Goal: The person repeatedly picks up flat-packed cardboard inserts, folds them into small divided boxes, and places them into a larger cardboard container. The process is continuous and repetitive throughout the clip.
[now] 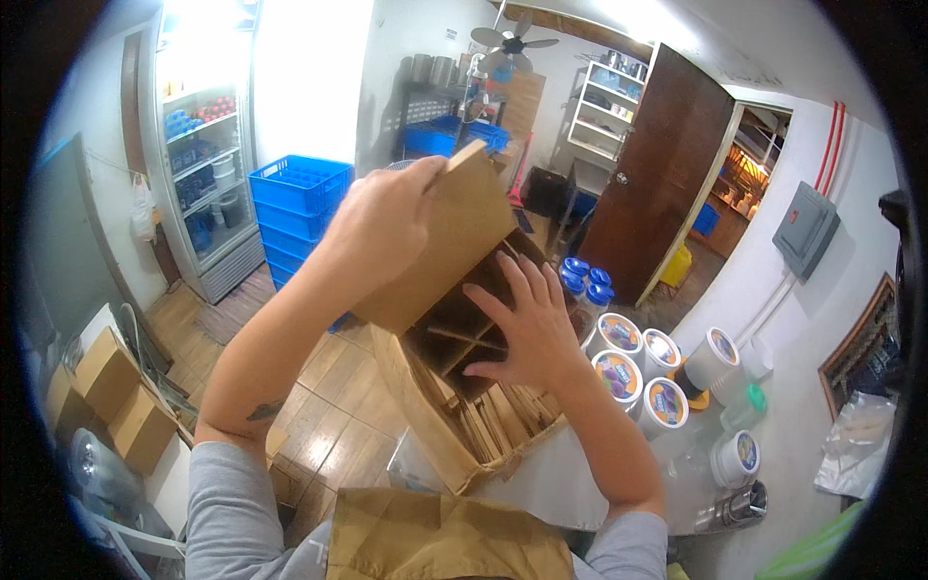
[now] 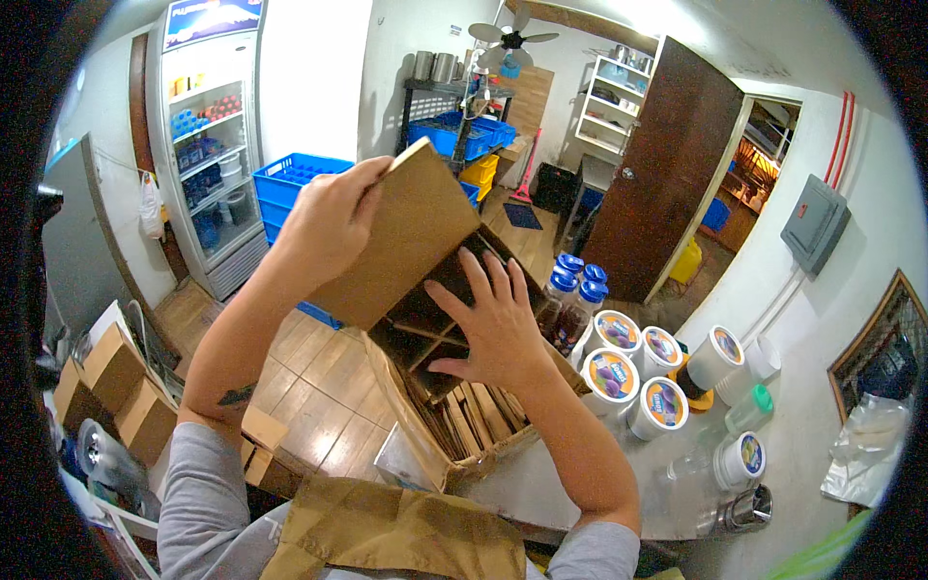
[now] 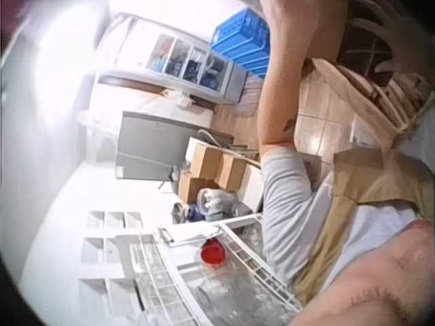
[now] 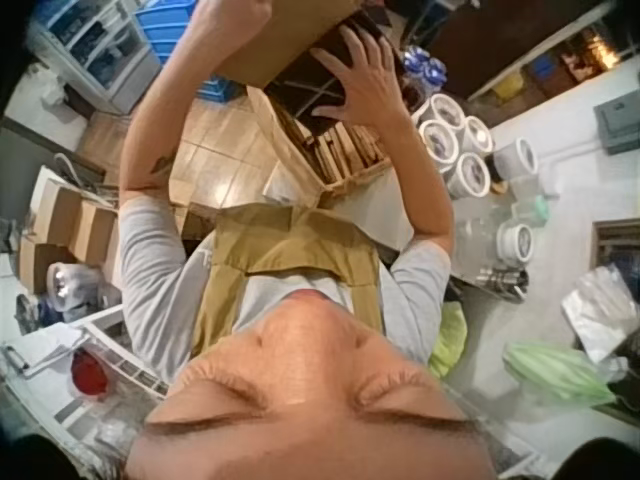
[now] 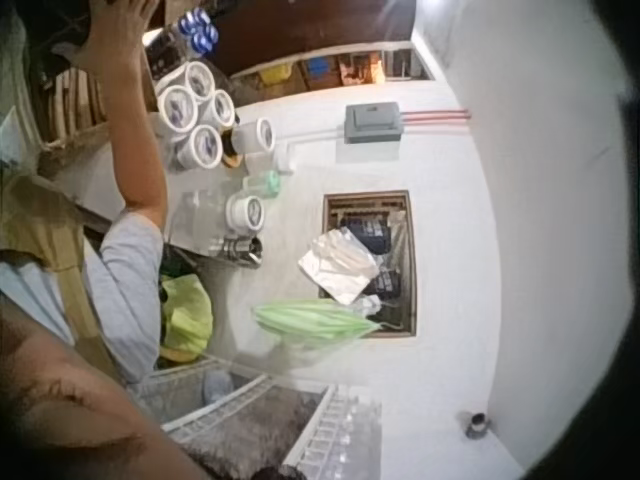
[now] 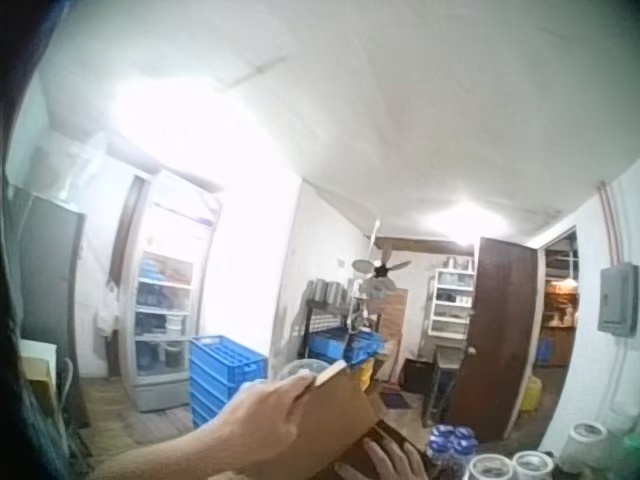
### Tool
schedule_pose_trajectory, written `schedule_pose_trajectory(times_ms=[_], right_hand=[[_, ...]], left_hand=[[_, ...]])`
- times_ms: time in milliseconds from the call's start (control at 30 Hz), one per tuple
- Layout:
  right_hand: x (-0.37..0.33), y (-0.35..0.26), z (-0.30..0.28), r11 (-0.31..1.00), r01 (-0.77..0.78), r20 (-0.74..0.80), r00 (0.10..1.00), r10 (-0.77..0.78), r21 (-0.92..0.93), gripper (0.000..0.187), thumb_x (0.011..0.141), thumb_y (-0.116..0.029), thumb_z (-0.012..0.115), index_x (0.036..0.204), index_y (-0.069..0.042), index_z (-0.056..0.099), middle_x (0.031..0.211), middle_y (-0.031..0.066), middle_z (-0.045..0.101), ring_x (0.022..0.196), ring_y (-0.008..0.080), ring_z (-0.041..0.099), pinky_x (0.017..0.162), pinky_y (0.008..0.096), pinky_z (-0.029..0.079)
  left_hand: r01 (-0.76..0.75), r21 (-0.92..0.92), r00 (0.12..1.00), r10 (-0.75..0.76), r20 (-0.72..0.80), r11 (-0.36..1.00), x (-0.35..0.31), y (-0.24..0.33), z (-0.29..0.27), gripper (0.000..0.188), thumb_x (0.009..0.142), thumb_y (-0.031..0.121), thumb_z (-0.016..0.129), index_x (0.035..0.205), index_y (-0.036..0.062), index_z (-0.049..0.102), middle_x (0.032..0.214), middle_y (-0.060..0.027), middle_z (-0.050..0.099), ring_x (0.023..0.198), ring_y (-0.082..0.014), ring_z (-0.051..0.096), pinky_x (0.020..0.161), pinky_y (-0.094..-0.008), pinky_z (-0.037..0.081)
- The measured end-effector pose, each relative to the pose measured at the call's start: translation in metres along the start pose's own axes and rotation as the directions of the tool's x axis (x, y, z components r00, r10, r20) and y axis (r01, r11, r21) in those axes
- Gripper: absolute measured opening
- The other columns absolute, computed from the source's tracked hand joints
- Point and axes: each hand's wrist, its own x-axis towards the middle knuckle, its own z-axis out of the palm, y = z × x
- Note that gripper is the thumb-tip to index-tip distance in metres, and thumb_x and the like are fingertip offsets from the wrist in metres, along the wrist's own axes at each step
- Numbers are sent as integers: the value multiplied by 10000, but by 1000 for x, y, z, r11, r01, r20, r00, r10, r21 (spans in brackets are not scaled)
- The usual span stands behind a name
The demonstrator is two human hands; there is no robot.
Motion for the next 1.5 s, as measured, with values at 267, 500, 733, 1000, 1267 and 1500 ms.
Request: schedule_pose_trajectory(times_ms=[267,500,733,1000,1267,1500], right_hand=[[6,-13,50,936,265,-77,954,-289,-233,320,767,-197,642,1087,-195,629,1055,102,588,1042,264,550,1061,483,339],[26,-25,-15,813,504,-322,748,-580,-293,174,728,-159,675,875,-179,584,894,8,585,756,144,576,634,297,487],[-13,-3,-64,725,-215,-305,802,514,654,408,869,-22,686,1224,3,487,1167,89,615,1040,171,622,798,288,542],[-78,74,3,791,-611,162,782,602,9,318,913,-137,605,1186,-14,499,1007,197,647,895,348,658,805,406,533],[-92,89,85,873,-457,380,787,487,-172,377,842,-1,511,1198,-106,448,991,190,635,843,401,666,702,502,552],[-102,93,115,752,-631,305,690,657,-192,419,847,-13,543,1241,-78,414,917,217,674,826,417,670,672,524,532]], left_hand=[[23,-71,997,-28,-73,997,-34,-26,-31,266,927,77,536,1158,-34,605,887,-279,642,819,-404,661,702,-406,507],[166,33,978,-161,-135,986,-40,-59,-49,282,931,65,523,1189,-24,596,933,-284,652,905,-382,683,758,-396,516],[290,-133,939,-309,-154,948,-77,-156,-57,327,945,98,516,1233,-44,576,1092,-176,665,1030,-213,612,926,-318,441],[616,-682,679,-704,208,393,-185,-273,15,342,928,106,491,1231,-36,567,1078,-58,638,952,-135,599,855,-276,450],[547,-822,654,-693,302,158,-218,-299,52,354,931,60,476,1268,-40,521,1128,-105,643,991,-164,632,885,-289,486],[504,-855,655,-699,287,122,-218,-272,40,334,942,69,481,1259,-33,512,1119,-98,649,988,-164,638,885,-289,494]])
